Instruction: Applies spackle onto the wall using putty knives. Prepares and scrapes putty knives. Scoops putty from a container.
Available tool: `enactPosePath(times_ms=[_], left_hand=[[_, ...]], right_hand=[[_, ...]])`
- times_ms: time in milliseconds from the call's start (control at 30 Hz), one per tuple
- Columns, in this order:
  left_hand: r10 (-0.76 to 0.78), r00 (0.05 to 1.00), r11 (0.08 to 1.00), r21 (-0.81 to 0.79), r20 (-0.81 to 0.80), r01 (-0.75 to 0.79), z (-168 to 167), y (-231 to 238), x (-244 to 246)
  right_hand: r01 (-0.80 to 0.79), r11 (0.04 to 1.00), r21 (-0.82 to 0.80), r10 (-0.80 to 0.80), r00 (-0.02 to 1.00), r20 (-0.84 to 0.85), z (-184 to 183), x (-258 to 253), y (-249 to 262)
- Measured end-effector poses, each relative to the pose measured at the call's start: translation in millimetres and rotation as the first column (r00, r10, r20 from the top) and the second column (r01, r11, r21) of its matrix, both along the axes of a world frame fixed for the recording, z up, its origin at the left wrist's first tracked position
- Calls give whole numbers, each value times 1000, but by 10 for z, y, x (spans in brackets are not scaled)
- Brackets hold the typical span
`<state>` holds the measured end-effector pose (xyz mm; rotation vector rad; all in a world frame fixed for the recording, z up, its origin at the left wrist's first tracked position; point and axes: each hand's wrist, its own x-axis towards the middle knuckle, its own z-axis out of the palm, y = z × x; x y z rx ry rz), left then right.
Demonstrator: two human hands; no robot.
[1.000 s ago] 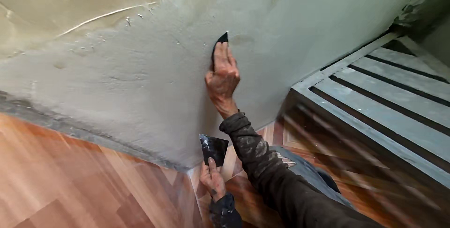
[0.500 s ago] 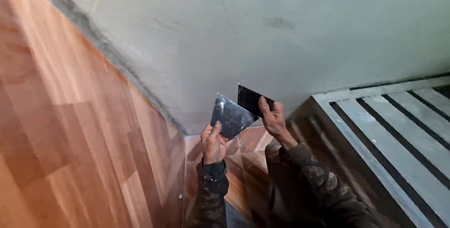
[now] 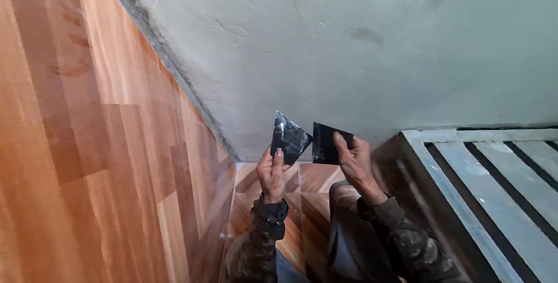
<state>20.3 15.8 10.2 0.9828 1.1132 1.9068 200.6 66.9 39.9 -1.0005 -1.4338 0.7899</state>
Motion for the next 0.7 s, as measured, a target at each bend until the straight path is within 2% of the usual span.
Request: enactPosePath(times_ms=[167, 367, 500, 600, 700], left_hand=[[34, 950, 999, 42, -312, -22, 20, -27, 49], [4, 926, 1000, 14, -378, 2, -57, 0, -52], [-8, 912, 1000, -18, -409, 1, -62, 7, -96], [-15, 941, 997, -78, -337, -13, -63, 21, -106], [42, 996, 984, -168, -82, -56, -37, 27, -180]], right_hand=[[-63, 994, -89, 56, 996, -76, -60, -224, 56], [-141, 990, -18, 141, 990, -13, 89, -375, 36], [-229, 972, 51, 225, 971, 85, 124, -399, 53], [-283, 959, -4, 283, 958, 37, 125, -367, 82], [-252, 967, -46, 242, 957, -158, 133, -224, 152]])
